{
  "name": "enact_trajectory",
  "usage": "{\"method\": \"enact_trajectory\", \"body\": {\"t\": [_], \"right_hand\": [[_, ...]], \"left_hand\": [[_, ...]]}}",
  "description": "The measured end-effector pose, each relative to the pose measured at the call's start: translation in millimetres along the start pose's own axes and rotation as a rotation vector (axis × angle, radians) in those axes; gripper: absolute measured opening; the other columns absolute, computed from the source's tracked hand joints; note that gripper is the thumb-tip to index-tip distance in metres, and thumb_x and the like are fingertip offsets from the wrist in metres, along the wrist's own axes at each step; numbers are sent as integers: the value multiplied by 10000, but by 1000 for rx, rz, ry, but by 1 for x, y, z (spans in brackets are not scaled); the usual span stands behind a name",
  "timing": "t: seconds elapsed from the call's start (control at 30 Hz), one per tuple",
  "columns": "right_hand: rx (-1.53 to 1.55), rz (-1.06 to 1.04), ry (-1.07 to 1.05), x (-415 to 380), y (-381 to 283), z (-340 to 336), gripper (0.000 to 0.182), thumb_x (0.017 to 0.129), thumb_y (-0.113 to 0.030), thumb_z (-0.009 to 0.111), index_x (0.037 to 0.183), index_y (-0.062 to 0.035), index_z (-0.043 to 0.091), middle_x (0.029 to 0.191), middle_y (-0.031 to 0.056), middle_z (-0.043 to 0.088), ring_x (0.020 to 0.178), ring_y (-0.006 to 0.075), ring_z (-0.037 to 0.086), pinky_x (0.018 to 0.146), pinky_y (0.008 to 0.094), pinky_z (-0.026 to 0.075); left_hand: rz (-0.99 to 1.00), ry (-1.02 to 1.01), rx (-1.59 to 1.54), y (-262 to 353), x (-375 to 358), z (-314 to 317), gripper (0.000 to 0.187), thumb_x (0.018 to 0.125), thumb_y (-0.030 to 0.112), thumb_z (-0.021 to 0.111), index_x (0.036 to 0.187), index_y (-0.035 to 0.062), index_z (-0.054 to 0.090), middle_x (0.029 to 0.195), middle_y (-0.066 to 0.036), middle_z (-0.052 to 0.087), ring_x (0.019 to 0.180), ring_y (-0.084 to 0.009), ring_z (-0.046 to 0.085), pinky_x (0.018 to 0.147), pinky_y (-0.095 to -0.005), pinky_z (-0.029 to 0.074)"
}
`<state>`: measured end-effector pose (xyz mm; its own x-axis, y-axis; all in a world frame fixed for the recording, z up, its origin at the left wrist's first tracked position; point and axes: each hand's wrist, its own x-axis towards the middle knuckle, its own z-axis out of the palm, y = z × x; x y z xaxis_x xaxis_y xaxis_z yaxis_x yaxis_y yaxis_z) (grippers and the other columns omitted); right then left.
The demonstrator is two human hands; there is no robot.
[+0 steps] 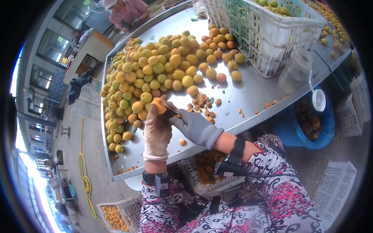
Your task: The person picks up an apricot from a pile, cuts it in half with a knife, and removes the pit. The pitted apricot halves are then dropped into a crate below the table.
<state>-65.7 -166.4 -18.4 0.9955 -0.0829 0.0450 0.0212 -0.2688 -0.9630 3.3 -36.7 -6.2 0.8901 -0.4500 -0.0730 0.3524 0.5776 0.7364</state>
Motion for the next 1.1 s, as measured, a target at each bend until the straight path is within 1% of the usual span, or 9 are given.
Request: {"method": "enact_trajectory", "body": {"t": [0.1,0.3,0.37,0.47,0.53,0.6,0.9,1.03,1.1], "right_hand": [[18,-21,-81,0,-2,-8,385,929,-390,503,980,-11,548,734,217,612,751,392,613,666,442,469],[13,-47,44,-3,1,11,379,930,-374,505,1061,-21,546,760,228,623,779,399,618,672,442,476],[-18,6,10,-3,-9,5,384,931,-367,507,1106,-27,537,775,230,629,788,400,620,673,442,479],[13,-37,31,0,7,6,369,935,-365,502,1072,-25,540,760,222,626,774,396,620,665,441,477],[7,-37,8,3,11,2,361,935,-364,502,1045,-23,542,746,217,622,759,394,618,659,439,476],[22,-51,-26,2,10,1,352,934,-365,507,971,-18,542,696,202,604,714,387,609,638,431,471],[-44,26,-84,-3,-6,-5,366,931,-373,510,985,-14,551,693,205,607,711,383,611,634,421,468],[-27,20,-29,-6,-7,7,384,931,-378,501,1060,-18,537,713,216,617,726,390,618,644,431,475],[-41,-218,188,-3,0,20,400,934,-375,484,1127,-26,508,721,221,623,731,399,619,652,453,480]], "left_hand": [[132,-31,222,9,-2,0,581,869,300,653,1269,-57,430,969,-86,589,948,-196,561,916,-332,436],[7,19,-154,-10,-2,4,552,895,372,599,1251,-21,446,935,-109,604,905,-241,582,892,-365,464],[10,55,-82,-8,-2,4,564,902,412,574,1257,-7,445,920,-116,605,896,-254,585,881,-375,464],[8,4,54,-1,-2,0,522,903,360,589,1258,3,448,945,-113,614,919,-240,589,898,-367,450],[62,-37,390,10,-11,13,463,903,276,593,1254,8,455,990,-118,622,955,-215,589,921,-340,428],[60,-46,425,15,-12,9,441,897,239,592,1250,9,462,1008,-117,622,974,-200,584,932,-328,420],[132,-26,496,18,-12,12,448,863,137,629,1256,-12,473,995,-63,595,932,-131,563,902,-250,425],[112,38,226,0,-14,18,382,902,328,607,1104,9,554,871,-92,632,887,-171,596,836,-298,469],[33,77,81,-8,-9,22,419,900,418,583,1032,21,567,829,-121,639,857,-213,606,821,-344,479]]}}
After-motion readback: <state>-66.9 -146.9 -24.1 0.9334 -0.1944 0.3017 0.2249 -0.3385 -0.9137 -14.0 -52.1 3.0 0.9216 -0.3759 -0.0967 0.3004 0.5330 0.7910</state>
